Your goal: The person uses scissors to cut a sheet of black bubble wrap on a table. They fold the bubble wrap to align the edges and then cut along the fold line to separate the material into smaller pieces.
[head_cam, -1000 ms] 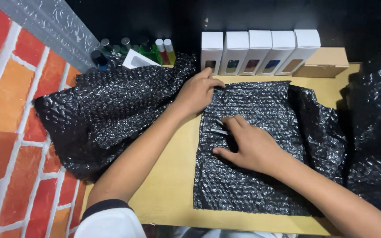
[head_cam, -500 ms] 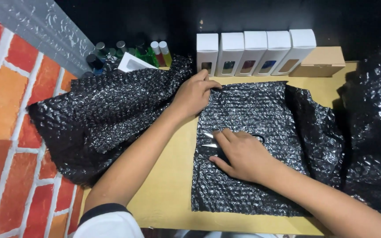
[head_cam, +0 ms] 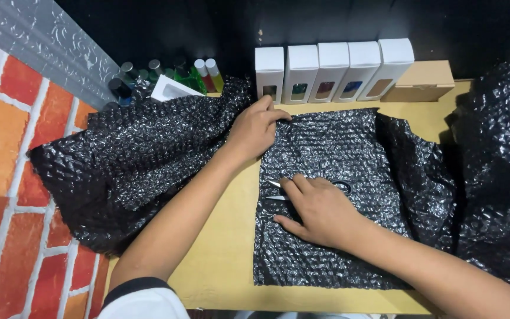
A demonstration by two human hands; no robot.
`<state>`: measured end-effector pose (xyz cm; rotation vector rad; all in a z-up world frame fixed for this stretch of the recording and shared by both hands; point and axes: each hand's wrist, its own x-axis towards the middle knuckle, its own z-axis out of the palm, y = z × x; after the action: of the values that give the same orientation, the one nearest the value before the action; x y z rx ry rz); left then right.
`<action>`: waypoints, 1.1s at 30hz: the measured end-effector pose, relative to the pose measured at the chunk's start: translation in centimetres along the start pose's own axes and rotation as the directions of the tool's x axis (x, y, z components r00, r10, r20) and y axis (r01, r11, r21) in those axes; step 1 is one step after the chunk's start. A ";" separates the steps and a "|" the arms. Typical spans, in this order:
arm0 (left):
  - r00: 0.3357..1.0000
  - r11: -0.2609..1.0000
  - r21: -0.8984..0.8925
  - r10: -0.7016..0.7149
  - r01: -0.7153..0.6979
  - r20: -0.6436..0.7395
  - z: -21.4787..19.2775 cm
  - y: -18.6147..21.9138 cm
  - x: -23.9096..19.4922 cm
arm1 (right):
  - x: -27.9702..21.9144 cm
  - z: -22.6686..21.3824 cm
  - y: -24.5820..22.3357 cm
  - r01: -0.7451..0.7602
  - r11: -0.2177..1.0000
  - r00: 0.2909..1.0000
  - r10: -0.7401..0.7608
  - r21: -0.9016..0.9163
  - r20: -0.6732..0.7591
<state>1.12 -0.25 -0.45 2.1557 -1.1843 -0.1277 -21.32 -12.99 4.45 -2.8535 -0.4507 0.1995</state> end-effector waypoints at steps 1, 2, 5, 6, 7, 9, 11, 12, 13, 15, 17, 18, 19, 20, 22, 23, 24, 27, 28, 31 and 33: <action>1.000 1.000 -0.002 0.000 0.000 0.004 0.2 -0.1 -0.1 | -0.1 0.0 -0.2 -0.003 1.000 1.000 0.003 0.003 0.002; 1.000 1.000 0.000 0.002 -0.002 -0.002 0.2 -0.2 -0.1 | -0.1 -0.2 -0.1 0.001 1.000 1.000 -0.001 0.005 0.005; 1.000 1.000 0.006 0.006 -0.006 -0.011 0.2 -0.2 0.0 | 0.0 -0.5 -0.1 0.004 1.000 1.000 -0.004 0.004 0.013; 1.000 1.000 0.008 0.008 -0.008 -0.012 0.3 -0.2 -0.1 | 0.0 -0.6 -0.2 0.002 1.000 1.000 -0.002 0.003 0.020; 1.000 1.000 0.007 0.009 -0.009 -0.009 0.2 -0.2 -0.1 | 0.0 -0.6 -0.1 -0.001 1.000 1.000 0.001 0.004 0.019; 1.000 1.000 0.008 0.004 -0.004 -0.009 0.1 -0.1 0.0 | 0.1 -0.7 -0.1 -0.011 0.999 1.000 0.010 0.041 0.021; 1.000 1.000 0.006 0.006 -0.006 -0.019 0.2 0.1 -0.2 | -0.1 -0.7 0.0 -0.012 0.998 1.000 0.011 0.055 0.015; 1.000 1.000 0.007 0.007 -0.007 -0.027 0.1 0.1 -0.2 | -0.2 -0.6 0.0 -0.011 0.997 1.000 0.011 0.073 0.007; 1.000 1.000 0.008 0.007 -0.007 -0.029 0.0 0.0 -0.1 | 0.0 -0.6 0.2 -0.010 0.997 1.000 0.009 0.071 0.006; 0.999 1.000 0.001 0.023 -0.023 -0.031 0.3 -0.3 -0.2 | 0.1 -0.3 0.4 0.000 0.999 1.000 0.001 0.047 -0.016; 0.999 1.000 0.003 0.019 -0.019 -0.033 0.4 -0.3 -0.4 | 0.0 -0.5 0.5 0.002 0.999 1.000 0.000 0.054 -0.031; 0.999 1.000 0.006 0.020 -0.020 -0.041 0.3 -0.2 -0.3 | 0.0 -0.7 0.7 0.005 0.999 0.999 -0.002 0.054 -0.050; 0.999 1.000 0.007 0.022 -0.021 -0.041 0.4 -0.3 -0.2 | 0.0 -0.9 0.6 0.004 0.999 0.999 -0.002 0.053 -0.051; 0.999 1.000 0.006 0.026 -0.026 -0.043 0.5 -0.5 -0.2 | 0.0 -1.1 0.5 -0.009 0.999 0.998 0.011 0.039 -0.060; 0.999 0.999 0.003 0.032 -0.032 -0.039 0.5 -0.5 0.0 | 0.0 -0.7 0.7 -0.027 0.999 0.997 0.028 0.028 -0.069; 0.999 1.000 -0.005 0.022 -0.022 -0.038 0.5 -0.5 0.1 | 0.0 -0.1 0.9 -0.029 0.999 0.998 0.030 0.020 -0.061; 0.999 1.000 -0.012 0.010 -0.011 -0.038 0.5 -0.4 0.2 | 0.0 0.5 1.1 -0.031 0.999 0.998 0.031 0.013 -0.052; 0.999 0.999 -0.040 -0.001 -0.001 -0.044 0.4 0.0 0.1 | -0.1 0.2 1.0 -0.034 0.999 0.999 0.034 0.022 -0.030; 0.999 0.999 -0.040 0.000 -0.002 -0.044 0.4 0.0 0.1 | -0.1 0.1 0.8 -0.034 0.999 0.999 0.035 0.022 -0.031; 0.999 0.999 -0.045 -0.002 0.000 -0.045 0.4 0.1 0.0 | -0.3 -0.2 0.3 -0.012 0.998 0.999 0.014 0.062 -0.032; 0.998 0.999 -0.042 0.011 -0.013 -0.060 0.4 -0.1 0.2 | -0.3 -0.7 0.0 -0.022 0.998 1.000 0.023 0.060 -0.016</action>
<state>1.12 -0.57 -0.77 2.1006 -1.1502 -0.0817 -21.51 -13.24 5.15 -2.8003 -0.4022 0.1897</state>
